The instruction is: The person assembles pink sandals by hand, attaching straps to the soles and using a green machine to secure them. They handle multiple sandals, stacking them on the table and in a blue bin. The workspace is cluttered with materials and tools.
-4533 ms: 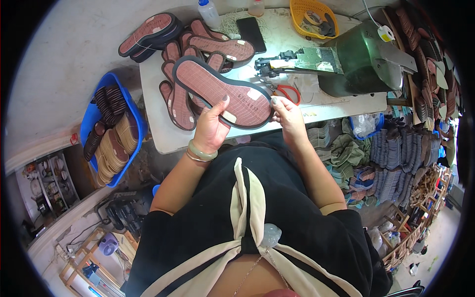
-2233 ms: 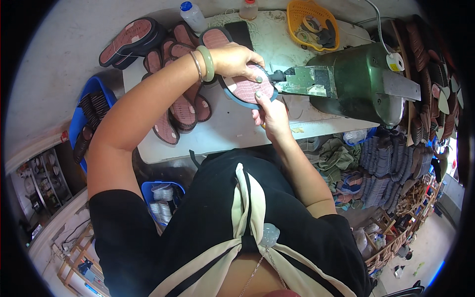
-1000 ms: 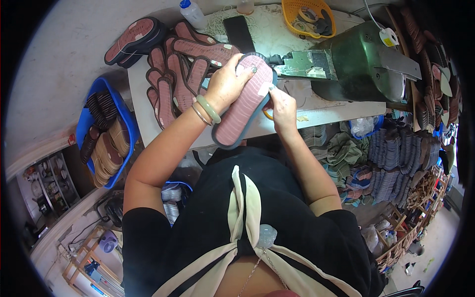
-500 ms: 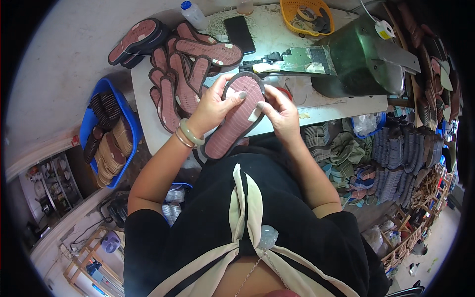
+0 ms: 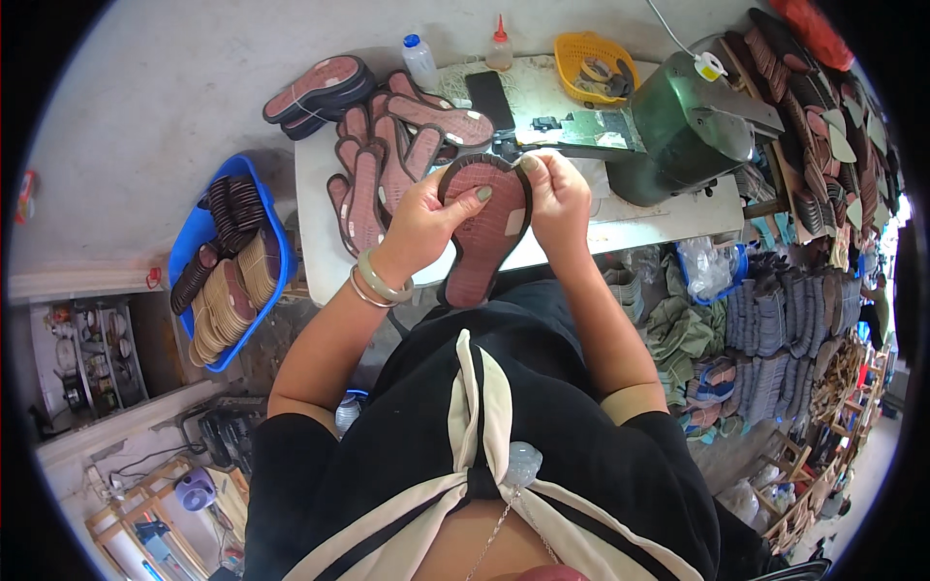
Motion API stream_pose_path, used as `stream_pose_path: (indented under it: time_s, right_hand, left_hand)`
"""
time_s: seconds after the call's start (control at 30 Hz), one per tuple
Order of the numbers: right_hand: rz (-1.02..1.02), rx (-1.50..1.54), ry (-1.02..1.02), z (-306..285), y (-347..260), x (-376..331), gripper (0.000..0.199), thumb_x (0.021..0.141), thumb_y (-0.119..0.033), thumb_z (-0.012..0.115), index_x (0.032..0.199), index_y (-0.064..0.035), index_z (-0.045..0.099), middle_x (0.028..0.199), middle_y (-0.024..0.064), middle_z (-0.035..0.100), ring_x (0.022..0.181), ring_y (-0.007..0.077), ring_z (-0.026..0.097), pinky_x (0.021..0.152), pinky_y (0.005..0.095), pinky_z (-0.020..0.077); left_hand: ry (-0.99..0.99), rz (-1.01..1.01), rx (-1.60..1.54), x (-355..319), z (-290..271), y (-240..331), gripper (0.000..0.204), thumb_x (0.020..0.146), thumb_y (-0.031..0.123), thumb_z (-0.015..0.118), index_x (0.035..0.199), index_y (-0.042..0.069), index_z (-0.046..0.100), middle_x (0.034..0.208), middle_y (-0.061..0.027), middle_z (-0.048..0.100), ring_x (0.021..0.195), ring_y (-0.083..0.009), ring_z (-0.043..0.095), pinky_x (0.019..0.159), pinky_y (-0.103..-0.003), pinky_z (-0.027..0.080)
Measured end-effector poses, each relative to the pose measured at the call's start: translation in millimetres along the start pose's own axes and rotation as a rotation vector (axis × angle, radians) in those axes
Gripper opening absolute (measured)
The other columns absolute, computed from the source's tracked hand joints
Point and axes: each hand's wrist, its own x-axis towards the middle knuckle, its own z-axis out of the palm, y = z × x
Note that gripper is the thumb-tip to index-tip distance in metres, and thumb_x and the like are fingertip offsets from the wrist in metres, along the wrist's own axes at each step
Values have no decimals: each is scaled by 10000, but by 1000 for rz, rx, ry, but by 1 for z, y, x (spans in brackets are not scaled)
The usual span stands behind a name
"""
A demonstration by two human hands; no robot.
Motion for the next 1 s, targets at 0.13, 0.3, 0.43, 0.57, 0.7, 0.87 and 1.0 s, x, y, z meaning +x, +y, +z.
stream_pose_path:
  time_s: [0.13, 0.3, 0.43, 0.57, 0.7, 0.87, 1.0]
  right_hand:
    - [186, 184, -94, 8, -6, -10, 138, 937, -109, 596, 913, 20, 639, 818, 14, 601, 734, 92, 528, 692, 229, 427]
    - [298, 287, -205, -20, -33, -19, 139, 916, -122, 628, 940, 4, 678, 906, 44, 646, 779, 106, 596, 716, 239, 462]
    - [736, 840, -291, -12, -49, -44, 228, 916, -170, 654, 1067, 1, 648, 948, 86, 692, 808, 146, 652, 715, 241, 483]
    - [775, 940, -175, -5, -47, -47, 177, 904, -151, 672, 1021, -21, 649, 900, 65, 680, 772, 131, 643, 667, 242, 470]
    - [855, 982, -152, -9, -32, -43, 178, 896, -153, 685, 1012, -24, 641, 889, 55, 674, 737, 129, 639, 652, 236, 464]
    - [898, 964, -60, -18, -15, -31, 179, 892, -155, 690, 1007, -31, 631, 876, 48, 670, 715, 127, 637, 645, 235, 461]
    - [934, 1058, -161, -31, -6, -17, 181, 903, -174, 676, 1004, -30, 629, 873, 50, 669, 704, 128, 637, 625, 245, 462]
  left_hand:
    - [48, 40, 117, -17, -13, 6, 293, 922, 105, 632, 1185, -16, 589, 1000, -39, 687, 895, -78, 612, 807, -260, 508]
    - [85, 340, 497, -31, -18, 20, 304, 893, 114, 635, 1185, 31, 614, 965, -128, 706, 833, -184, 685, 746, -291, 523]
    - [196, 465, 636, -43, -9, 4, 311, 869, 67, 643, 1179, 58, 627, 983, -169, 698, 858, -289, 704, 735, -327, 540]
    - [238, 610, 691, -41, 3, -11, 317, 843, 4, 640, 1157, 47, 633, 1072, -170, 683, 955, -312, 683, 796, -355, 545]
    - [248, 685, 798, -29, 10, -20, 330, 814, -41, 619, 1135, 31, 634, 1145, -170, 661, 1046, -322, 654, 854, -368, 534]
    - [268, 675, 844, -13, 22, -27, 375, 783, -70, 612, 1143, 33, 627, 1159, -178, 653, 1059, -332, 646, 865, -378, 529]
    - [259, 657, 831, -2, 35, -27, 386, 774, -85, 609, 1142, 31, 622, 1161, -178, 652, 1055, -338, 646, 866, -383, 528]
